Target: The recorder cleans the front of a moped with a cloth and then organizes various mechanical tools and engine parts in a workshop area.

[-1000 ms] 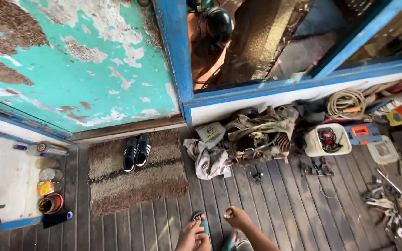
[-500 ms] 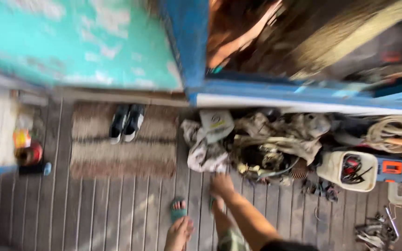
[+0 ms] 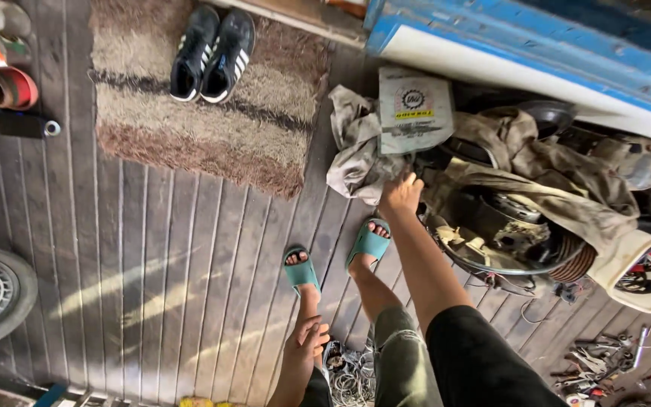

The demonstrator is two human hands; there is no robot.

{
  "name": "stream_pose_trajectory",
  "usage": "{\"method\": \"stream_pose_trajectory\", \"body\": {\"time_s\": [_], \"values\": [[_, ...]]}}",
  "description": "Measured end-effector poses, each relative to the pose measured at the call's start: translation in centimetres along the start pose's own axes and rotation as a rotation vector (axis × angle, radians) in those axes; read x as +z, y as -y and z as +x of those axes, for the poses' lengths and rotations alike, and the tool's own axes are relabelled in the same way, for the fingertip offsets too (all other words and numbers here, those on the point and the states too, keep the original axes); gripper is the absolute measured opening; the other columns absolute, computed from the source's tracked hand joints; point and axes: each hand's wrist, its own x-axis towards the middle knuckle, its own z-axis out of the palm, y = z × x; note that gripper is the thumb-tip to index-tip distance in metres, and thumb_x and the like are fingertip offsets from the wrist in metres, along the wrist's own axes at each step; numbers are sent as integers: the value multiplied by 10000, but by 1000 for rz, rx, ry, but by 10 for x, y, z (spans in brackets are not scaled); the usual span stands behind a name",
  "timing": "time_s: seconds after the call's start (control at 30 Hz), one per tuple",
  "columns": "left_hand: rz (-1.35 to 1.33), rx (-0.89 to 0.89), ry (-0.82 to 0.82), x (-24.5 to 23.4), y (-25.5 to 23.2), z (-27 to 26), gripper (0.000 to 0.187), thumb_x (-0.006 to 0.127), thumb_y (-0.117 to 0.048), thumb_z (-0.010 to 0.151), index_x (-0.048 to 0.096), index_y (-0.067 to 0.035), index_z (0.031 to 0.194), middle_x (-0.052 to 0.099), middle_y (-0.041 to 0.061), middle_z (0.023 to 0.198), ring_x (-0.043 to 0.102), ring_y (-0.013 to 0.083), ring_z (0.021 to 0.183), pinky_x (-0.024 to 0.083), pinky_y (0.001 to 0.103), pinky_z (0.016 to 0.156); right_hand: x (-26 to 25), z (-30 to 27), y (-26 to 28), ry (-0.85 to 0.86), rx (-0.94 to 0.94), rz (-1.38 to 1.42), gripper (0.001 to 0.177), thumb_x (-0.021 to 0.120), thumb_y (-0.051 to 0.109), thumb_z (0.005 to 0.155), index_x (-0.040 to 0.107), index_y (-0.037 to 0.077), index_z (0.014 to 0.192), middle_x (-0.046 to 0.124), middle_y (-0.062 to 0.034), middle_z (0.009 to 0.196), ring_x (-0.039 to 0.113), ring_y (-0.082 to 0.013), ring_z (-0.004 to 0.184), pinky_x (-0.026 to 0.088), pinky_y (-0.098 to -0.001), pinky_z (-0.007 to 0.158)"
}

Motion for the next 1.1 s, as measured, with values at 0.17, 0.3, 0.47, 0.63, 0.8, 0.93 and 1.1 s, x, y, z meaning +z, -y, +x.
{"method": "stream_pose_trajectory", "body": {"time_s": [0.17, 0.3, 0.47, 0.63, 0.8, 0.93, 1.1], "values": [[79, -36, -74, -20, 9, -3, 399, 624, -247, 969, 641, -17, 1295, 752, 79, 1031, 702, 153, 857, 513, 264, 761, 26, 9, -4, 93, -85, -218, 263, 638, 271, 848, 802, 196, 1040, 626, -83, 1289, 466, -267, 1198, 361, -451, 914], [107, -14, -74, -28, 26, -12, 382, 638, -247, 1007, 690, -5, 1298, 727, 112, 1027, 645, 159, 847, 495, 290, 781, 20, -7, -7, 70, -139, -178, 218, 628, 242, 890, 807, 187, 1003, 712, -39, 1116, 522, -256, 1173, 378, -453, 931], [199, 8, -15, -27, 11, -30, 360, 623, -251, 984, 667, -27, 1262, 758, 66, 1067, 710, 149, 937, 547, 294, 826, -31, -65, 5, 78, 10, 396, 208, 632, 164, 883, 797, 219, 997, 743, -34, 1006, 660, -235, 974, 469, -403, 849], [281, 72, 62, -30, -27, -60, 358, 630, -255, 1004, 670, -16, 1267, 733, 65, 1020, 686, 184, 900, 513, 313, 794, -86, -168, 11, -65, 0, 1087, 200, 688, 108, 908, 711, 161, 1100, 690, -68, 905, 670, -192, 794, 535, -327, 724], [656, 391, 19, -25, -104, -118, 478, 693, -280, 913, 588, -85, 1336, 765, 79, 1101, 746, 205, 1044, 555, 348, 921, -180, -299, 27, 19, -198, 1634, 192, 718, 47, 949, 632, 37, 1120, 611, 19, 901, 567, -69, 823, 498, -259, 738], [1090, 758, 6, -10, -165, -168, 680, 768, -295, 818, 543, -78, 1422, 676, 195, 1251, 643, 364, 1154, 503, 443, 967, -253, -394, 26, -68, -251, 1790, 158, 680, 52, 980, 646, 28, 1132, 627, 26, 927, 578, -60, 864, 501, -248, 776], [1175, 1368, -31, -25, -181, -194, 900, 852, -301, 660, 486, 8, 1421, 587, 287, 1301, 565, 457, 1155, 453, 514, 953, -340, -509, 15, -212, -361, 1884, 141, 602, 104, 1034, 659, 34, 1143, 676, -3, 1031, 612, -95, 950, 509, -266, 855]]}}
